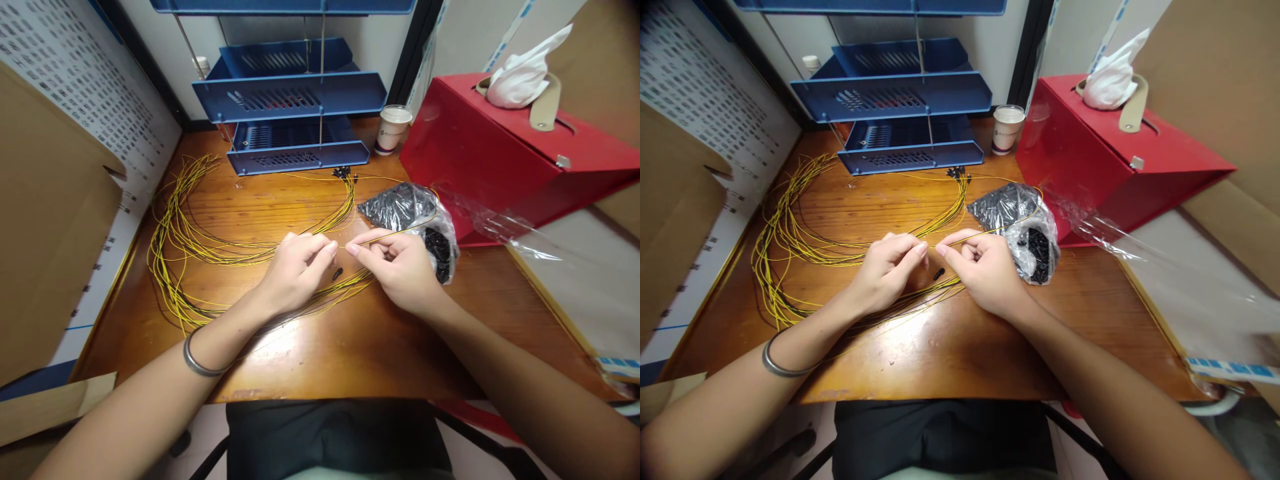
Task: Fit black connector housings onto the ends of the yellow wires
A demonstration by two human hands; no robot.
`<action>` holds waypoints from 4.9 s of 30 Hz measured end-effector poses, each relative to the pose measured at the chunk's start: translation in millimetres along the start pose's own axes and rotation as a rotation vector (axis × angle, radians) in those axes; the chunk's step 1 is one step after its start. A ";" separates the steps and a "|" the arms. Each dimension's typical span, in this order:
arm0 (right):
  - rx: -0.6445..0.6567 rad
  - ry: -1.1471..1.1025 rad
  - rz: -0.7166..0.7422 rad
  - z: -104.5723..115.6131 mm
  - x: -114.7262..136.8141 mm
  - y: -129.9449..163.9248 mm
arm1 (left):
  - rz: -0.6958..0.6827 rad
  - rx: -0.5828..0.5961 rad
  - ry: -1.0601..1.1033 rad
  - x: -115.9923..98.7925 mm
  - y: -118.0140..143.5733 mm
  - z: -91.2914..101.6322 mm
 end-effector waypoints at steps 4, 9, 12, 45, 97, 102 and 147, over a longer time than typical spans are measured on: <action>-0.016 0.001 0.010 2.7 1.6 -0.9 | 0.023 -0.009 0.035 5.3 -0.4 1.1; -0.022 -0.003 0.023 4.0 3.6 -1.2 | 0.034 -0.089 0.099 8.7 -0.4 7.4; -0.002 -0.011 0.027 1.1 4.9 -0.5 | -0.025 -0.081 0.122 3.8 -0.1 6.3; -0.121 -0.068 -0.032 18.8 -2.3 -1.5 | 0.225 0.158 -0.207 25.3 2.0 -15.0; -0.122 0.284 0.120 11.8 8.6 4.0 | 0.198 -0.082 0.288 26.1 2.7 -1.5; -0.113 0.278 0.107 9.8 5.5 3.9 | 0.182 -0.080 0.293 24.9 2.0 -1.6; -0.126 0.280 0.199 8.4 11.5 4.5 | 0.076 -0.092 0.113 15.8 2.8 3.0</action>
Point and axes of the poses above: each hand's wrist, its own y-axis away from the middle knuckle, its own z-axis out of the back of the hand, x = y × z, the point moved 10 cm from there along -y, towards the middle knuckle, and after that the axes turned 15 degrees about y, right-handed, at the moved point
